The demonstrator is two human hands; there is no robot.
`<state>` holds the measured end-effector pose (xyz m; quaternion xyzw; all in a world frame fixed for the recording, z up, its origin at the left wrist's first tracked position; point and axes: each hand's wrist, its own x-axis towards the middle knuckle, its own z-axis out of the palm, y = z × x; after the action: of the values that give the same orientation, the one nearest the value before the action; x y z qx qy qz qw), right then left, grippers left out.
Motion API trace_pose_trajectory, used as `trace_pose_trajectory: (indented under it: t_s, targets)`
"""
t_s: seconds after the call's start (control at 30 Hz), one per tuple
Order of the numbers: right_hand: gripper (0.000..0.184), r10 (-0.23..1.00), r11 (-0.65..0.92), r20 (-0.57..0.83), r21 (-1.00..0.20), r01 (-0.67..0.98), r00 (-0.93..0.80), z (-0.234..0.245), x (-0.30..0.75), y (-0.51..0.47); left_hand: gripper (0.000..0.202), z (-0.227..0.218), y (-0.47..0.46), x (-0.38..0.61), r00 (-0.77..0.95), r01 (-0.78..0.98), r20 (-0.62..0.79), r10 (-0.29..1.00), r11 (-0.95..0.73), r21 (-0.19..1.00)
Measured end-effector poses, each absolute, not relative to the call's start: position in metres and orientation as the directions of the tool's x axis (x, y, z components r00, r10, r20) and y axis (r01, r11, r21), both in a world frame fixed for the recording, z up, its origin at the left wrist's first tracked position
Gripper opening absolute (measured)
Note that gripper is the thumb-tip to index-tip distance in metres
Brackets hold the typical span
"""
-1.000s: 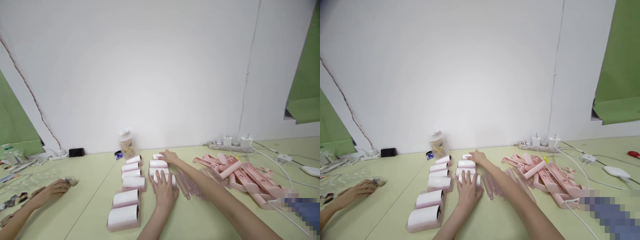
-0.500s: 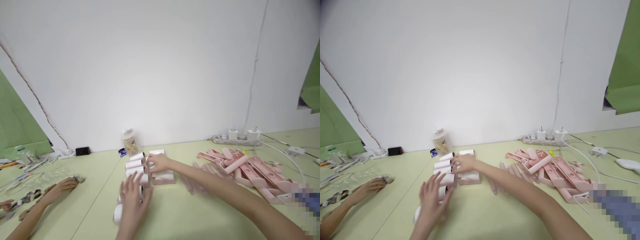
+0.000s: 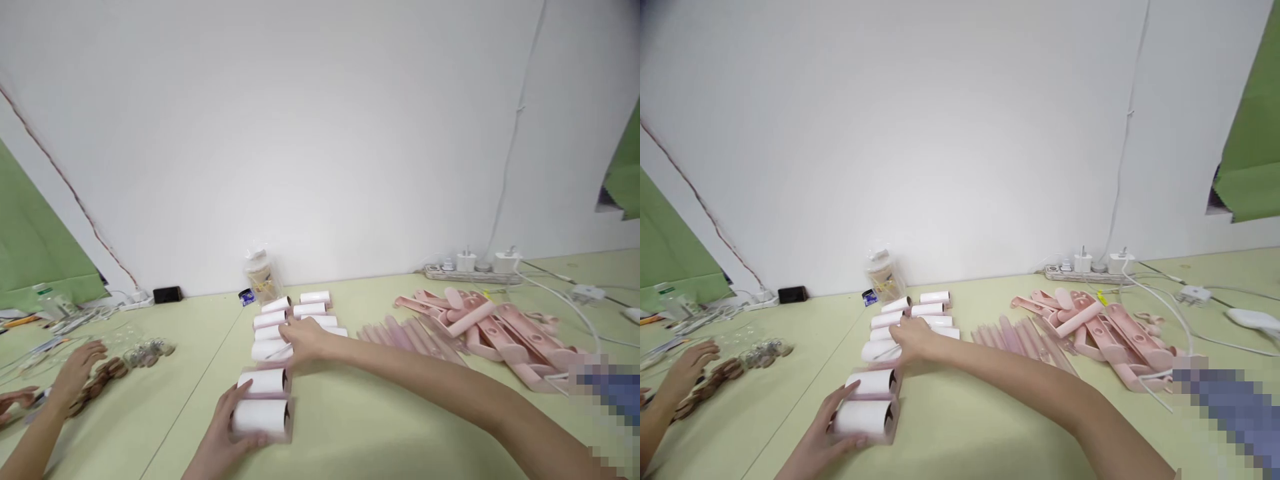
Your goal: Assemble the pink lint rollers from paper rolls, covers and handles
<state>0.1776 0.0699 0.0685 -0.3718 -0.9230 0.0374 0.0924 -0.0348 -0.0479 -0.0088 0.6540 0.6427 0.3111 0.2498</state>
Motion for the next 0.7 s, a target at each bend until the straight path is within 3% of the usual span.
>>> trace_pose_trajectory:
  t_s: [0.2, 0.37, 0.43, 0.5, 0.57, 0.63, 0.7]
  targets:
    - [0.025, 0.744, 0.668, 0.25, -0.292, 0.685, -0.619, 0.089, 0.228, 0.047, 0.055, -0.002, -0.052, -0.04, 0.006, 0.749, 0.091, 0.996, -0.065, 0.66]
    - [0.015, 0.772, 0.631, 0.236, -0.388, 0.671, -0.59, 0.062, 0.269, 0.009, 0.059, 0.009, -0.042, -0.035, 0.042, 0.761, 0.042, 0.998, -0.059, 0.646]
    - [0.012, 0.783, 0.615, 0.22, -0.405, 0.676, -0.581, 0.047, 0.279, 0.0, 0.058, 0.013, -0.042, -0.032, 0.036, 0.775, 0.085, 0.996, -0.081, 0.626]
    - [0.013, 0.791, 0.604, 0.204, -0.405, 0.687, -0.576, 0.037, 0.285, -0.004, 0.065, 0.016, -0.047, -0.025, -0.003, 0.839, 0.224, 0.975, -0.119, 0.531]
    - [0.018, 0.8, 0.594, 0.195, -0.393, 0.702, -0.568, 0.033, 0.289, -0.004, 0.076, 0.013, -0.058, -0.012, 0.032, 0.913, 0.421, 0.907, -0.198, 0.357]
    - [0.028, 0.805, 0.589, 0.195, -0.378, 0.714, -0.561, 0.035, 0.291, -0.006, 0.079, 0.001, -0.075, 0.006, 0.21, 0.921, 0.545, 0.812, -0.351, 0.169]
    - [0.035, 0.789, 0.613, 0.212, -0.35, 0.709, -0.577, 0.04, 0.292, -0.013, 0.068, -0.018, -0.094, 0.031, 0.432, 0.847, 0.543, 0.72, -0.53, 0.03]
